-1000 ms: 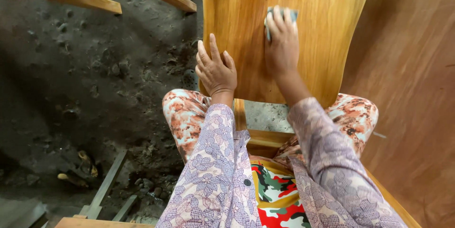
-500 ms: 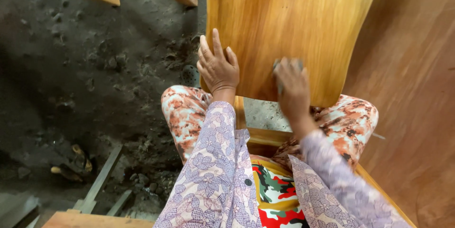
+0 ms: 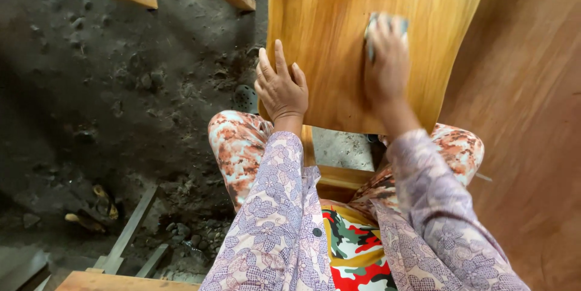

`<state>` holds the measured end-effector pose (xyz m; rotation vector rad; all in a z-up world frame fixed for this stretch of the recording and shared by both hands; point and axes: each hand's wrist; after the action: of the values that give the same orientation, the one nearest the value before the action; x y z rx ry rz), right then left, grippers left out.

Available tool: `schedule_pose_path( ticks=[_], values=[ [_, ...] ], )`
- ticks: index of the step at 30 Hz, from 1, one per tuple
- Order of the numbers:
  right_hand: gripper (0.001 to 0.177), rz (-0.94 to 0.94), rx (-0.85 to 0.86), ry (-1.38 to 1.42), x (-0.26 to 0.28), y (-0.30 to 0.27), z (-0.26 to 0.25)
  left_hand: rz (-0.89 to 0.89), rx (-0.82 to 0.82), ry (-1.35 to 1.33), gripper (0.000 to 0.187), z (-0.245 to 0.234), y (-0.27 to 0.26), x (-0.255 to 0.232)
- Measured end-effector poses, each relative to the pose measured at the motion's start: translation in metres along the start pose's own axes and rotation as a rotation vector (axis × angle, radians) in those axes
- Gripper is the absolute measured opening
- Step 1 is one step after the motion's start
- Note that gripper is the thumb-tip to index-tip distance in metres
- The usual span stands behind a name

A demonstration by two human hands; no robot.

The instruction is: The person sands the surface of a wooden chair seat using a sanding block.

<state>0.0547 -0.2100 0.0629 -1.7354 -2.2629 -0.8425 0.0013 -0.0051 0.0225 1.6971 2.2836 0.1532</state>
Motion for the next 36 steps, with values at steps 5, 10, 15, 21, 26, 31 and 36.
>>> schedule_pose_path(
  ticks=[5, 10, 15, 21, 26, 31, 36],
  values=[
    [0.044, 0.077, 0.003, -0.085, 0.032, -0.137, 0.002, 0.022, -0.012, 0.016, 0.062, 0.007, -0.001, 0.003],
    [0.044, 0.096, 0.068, -0.123, 0.032, -0.178, 0.000, 0.028, -0.010, 0.022, 0.061, 0.009, -0.002, 0.005],
    [0.036, 0.012, -0.041, -0.042, -0.010, -0.104, 0.016, 0.030, -0.010, 0.032, 0.061, 0.009, 0.000, 0.005],
    [0.029, -0.060, -0.118, -0.023, -0.061, 0.002, 0.045, 0.031, 0.000, 0.054, 0.061, 0.012, -0.003, 0.005],
    [0.033, -0.023, -0.111, 0.004, -0.053, -0.007, 0.045, 0.026, 0.001, 0.044, 0.061, 0.010, -0.003, 0.005],
    [0.039, 0.064, -0.044, -0.045, 0.017, -0.106, 0.005, 0.031, -0.011, 0.031, 0.063, 0.009, -0.002, 0.004],
    [0.043, 0.154, 0.088, -0.092, 0.042, -0.193, -0.013, 0.039, -0.022, 0.022, 0.063, 0.008, 0.000, 0.005]
  ],
)
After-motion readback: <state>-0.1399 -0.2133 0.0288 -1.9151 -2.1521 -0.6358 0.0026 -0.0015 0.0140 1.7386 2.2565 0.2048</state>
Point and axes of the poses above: each hand's wrist, its own y-axis towards the middle knuckle, its own z-axis out of the palm, x = y × z, and after that the axes turned 5 degrees about -x, right-handed
